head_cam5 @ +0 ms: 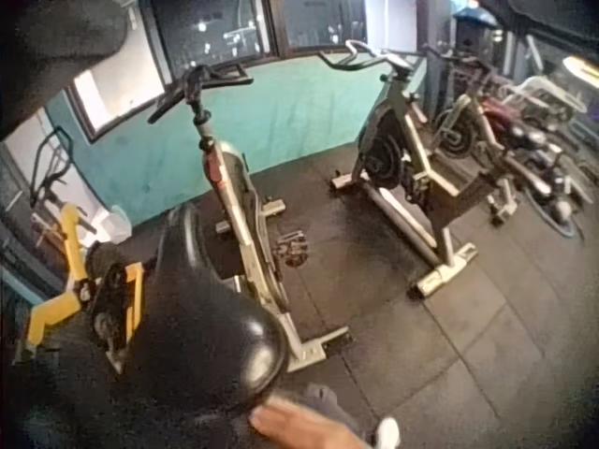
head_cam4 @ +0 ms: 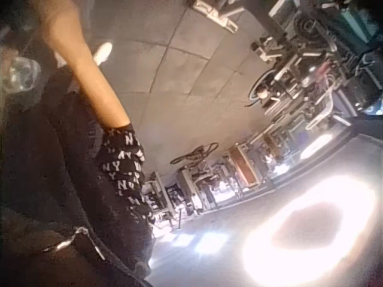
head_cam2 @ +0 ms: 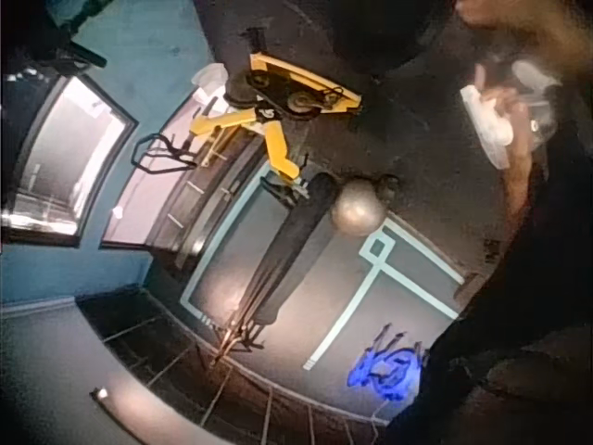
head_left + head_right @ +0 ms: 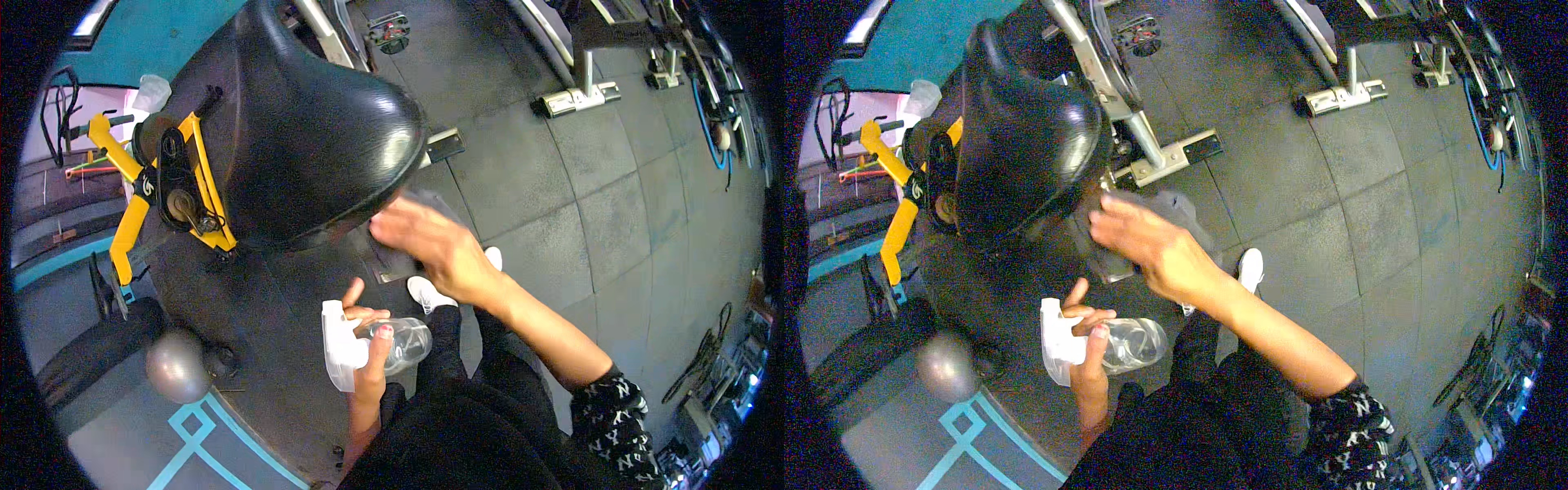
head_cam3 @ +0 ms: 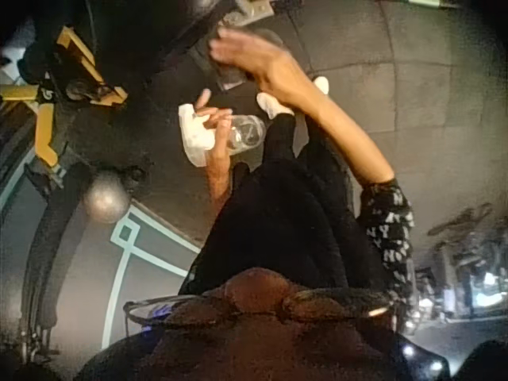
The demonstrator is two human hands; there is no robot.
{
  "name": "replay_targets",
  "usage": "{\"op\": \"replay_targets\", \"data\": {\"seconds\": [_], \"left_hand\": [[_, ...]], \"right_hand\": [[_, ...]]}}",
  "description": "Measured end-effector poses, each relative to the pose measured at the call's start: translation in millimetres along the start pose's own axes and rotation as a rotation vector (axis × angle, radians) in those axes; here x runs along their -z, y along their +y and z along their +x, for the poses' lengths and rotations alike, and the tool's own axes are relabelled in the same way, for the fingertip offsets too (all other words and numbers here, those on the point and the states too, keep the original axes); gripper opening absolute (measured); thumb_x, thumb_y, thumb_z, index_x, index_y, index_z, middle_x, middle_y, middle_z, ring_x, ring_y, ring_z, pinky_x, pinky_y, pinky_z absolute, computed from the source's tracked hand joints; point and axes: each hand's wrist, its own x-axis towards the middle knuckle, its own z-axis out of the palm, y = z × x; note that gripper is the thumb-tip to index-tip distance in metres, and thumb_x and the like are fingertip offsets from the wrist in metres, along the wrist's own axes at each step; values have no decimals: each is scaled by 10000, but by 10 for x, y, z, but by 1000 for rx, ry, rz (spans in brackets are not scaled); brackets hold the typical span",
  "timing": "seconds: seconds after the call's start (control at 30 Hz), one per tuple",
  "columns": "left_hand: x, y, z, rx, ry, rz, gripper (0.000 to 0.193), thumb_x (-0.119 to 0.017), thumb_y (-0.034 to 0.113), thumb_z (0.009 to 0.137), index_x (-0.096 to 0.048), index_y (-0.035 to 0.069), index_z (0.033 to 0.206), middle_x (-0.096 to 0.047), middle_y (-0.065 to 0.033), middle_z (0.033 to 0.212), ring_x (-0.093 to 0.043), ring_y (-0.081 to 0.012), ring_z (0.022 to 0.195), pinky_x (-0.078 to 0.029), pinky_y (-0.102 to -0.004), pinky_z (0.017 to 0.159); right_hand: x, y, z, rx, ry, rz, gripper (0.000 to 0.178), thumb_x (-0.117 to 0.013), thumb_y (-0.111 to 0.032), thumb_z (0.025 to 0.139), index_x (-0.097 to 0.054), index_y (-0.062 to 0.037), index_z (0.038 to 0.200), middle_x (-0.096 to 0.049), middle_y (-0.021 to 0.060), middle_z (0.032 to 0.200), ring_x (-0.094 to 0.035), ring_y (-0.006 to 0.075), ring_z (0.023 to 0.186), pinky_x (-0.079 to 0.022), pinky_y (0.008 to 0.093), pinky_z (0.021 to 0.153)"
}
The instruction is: The person cleans an exercise bike by wiping down its seat, post, and frame with a cloth while holding a spray bottle.
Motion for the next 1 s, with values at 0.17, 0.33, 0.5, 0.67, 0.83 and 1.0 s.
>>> {"op": "replay_targets", "data": {"seconds": [0.17, 0.33, 0.5, 0.67, 0.83, 1.0], "left_hand": [[-126, 35, 104, -95, -42, 14, 353, -597, 71, 771, -476, -63, 1074, -510, -258, 1148, -521, -287, 1090, -433, -370, 912], [-150, -15, 52, 10, -19, -65, 327, -565, 74, 787, -504, -84, 1067, -629, -146, 919, -412, -362, 1291, -336, -419, 1042], [-136, -89, 30, -29, -6, 216, 171, -557, 108, 798, -649, -17, 869, -553, -110, 1069, -398, -378, 1305, -269, -450, 1087], [-150, -78, 92, -91, -24, 103, 283, -583, 100, 781, -549, -22, 1034, -579, -161, 1132, -351, -420, 1337, -274, -465, 1082], [-214, -8, 93, -19, -18, 14, 317, -606, 62, 750, -497, 17, 1044, -424, -359, 1334, -619, -241, 941, -447, -360, 888], [-163, -85, 67, -48, 56, 70, 357, -591, 98, 755, -472, -38, 1064, -609, -264, 1064, -610, -302, 998, -393, -396, 1003]], "right_hand": [[-137, 242, 476, -152, 308, 276, 493, -413, 102, 731, -602, -26, 1168, -545, 192, 1295, -444, 372, 1281, -334, 394, 1095], [-384, -146, 21, -255, 322, 216, 541, -426, 117, 770, -556, -41, 1271, -490, 148, 1376, -402, 335, 1325, -322, 399, 1105], [-360, -284, -225, -248, 293, 322, 549, -464, 120, 751, -547, -7, 1279, -495, 158, 1372, -407, 338, 1325, -321, 413, 1101], [-385, 70, 493, -141, 348, 185, 531, -514, 58, 735, -525, 29, 1265, -485, 172, 1365, -396, 365, 1314, -363, 433, 1080], [-472, 83, 913, -110, 438, -38, 481, -515, -83, 775, -537, 80, 1227, -508, 215, 1323, -442, 398, 1259, -344, 432, 1089], [-583, 27, 652, 196, 242, -294, 303, -556, -181, 729, -711, 42, 864, -626, 208, 1136, -478, 374, 1223, -329, 428, 1095]]}}
